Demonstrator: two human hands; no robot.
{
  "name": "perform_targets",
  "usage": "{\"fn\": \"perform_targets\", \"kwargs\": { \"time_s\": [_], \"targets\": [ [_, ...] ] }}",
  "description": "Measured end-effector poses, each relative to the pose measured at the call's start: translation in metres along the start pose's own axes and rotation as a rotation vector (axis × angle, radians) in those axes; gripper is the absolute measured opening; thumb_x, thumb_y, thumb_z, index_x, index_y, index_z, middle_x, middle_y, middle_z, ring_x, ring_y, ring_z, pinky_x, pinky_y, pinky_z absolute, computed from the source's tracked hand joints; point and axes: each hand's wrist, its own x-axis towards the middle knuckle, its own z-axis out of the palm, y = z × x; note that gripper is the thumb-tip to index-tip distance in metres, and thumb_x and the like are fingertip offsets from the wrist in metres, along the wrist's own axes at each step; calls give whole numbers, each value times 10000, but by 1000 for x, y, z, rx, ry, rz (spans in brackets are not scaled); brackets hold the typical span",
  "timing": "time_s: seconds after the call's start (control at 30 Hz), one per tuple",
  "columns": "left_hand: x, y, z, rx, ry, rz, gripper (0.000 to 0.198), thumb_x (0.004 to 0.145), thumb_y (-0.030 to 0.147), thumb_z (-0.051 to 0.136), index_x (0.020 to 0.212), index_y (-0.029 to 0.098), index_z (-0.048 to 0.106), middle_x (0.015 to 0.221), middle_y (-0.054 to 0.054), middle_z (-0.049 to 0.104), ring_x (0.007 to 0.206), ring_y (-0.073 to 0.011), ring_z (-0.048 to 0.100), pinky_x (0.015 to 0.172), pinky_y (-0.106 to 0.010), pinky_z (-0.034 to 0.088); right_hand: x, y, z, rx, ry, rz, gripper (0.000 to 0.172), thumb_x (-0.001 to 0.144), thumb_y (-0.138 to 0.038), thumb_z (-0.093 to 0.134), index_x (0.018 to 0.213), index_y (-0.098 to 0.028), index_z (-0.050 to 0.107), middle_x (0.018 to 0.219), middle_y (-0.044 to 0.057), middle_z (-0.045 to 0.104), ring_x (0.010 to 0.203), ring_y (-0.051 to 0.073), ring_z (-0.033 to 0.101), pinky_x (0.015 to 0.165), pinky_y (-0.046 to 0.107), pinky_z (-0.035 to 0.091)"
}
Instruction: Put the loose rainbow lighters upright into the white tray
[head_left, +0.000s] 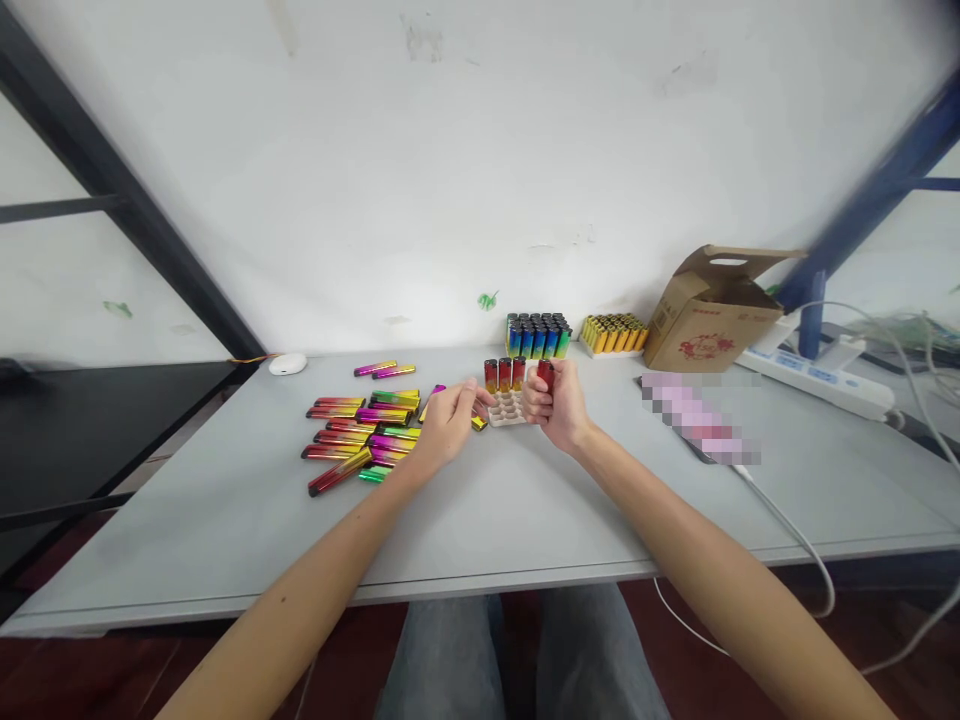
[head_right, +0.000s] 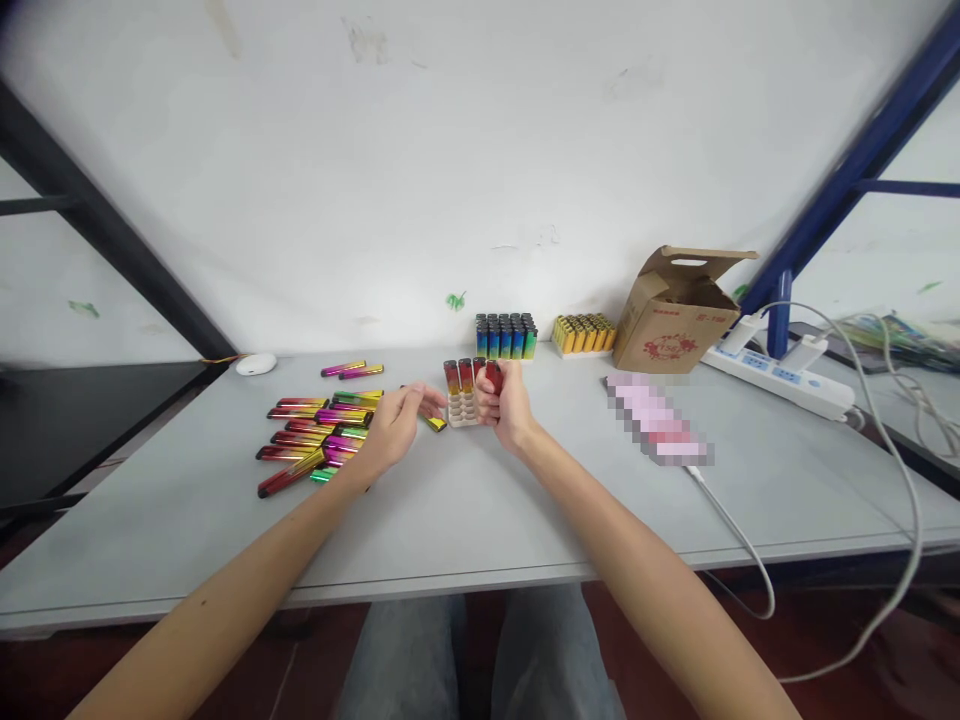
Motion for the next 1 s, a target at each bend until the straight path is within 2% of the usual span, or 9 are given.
{"fn": "perform_targets", "kwargs": {
  "time_s": [0.2, 0.53, 0.77, 1.0],
  "targets": [
    [0, -2, 0, -9, -10, 2, 532, 974, 486, 328, 819, 151, 710, 685, -54, 678, 676, -159, 647, 699, -290, 521, 0, 3, 2, -31, 27, 8, 327, 839, -406, 331, 571, -228, 275, 479, -96, 139, 405, 74, 59, 350, 188, 130],
    [-1, 3, 0, -34, 4, -5, 541, 962, 517, 343, 783, 149, 696, 722, -68, 697, 659, -158, 647, 677, -291, 519, 2, 2, -4, -17, -25, -25, 303, 825, -381, 317, 566, -225, 290, 483, -90, 149, 414, 80, 67, 355, 189, 152],
    [0, 0, 0, -10, -3, 5, 540, 964, 511, 341, 786, 150, 700, 668, -58, 669, 665, -162, 644, 686, -289, 521, 1, 3, -1, -61, -20, 3, 350, 854, -424, 315, 568, -224, 277, 482, -87, 153, 413, 77, 69, 365, 188, 157],
    [0, -4, 1, -4, -6, 4, 532, 965, 506, 344, 796, 151, 701, 677, -56, 674, 666, -160, 643, 689, -290, 522, 2, 7, -2, -94, -69, 10, 350, 839, -427, 318, 561, -215, 318, 488, -86, 151, 419, 76, 75, 381, 184, 152]
  ]
}}
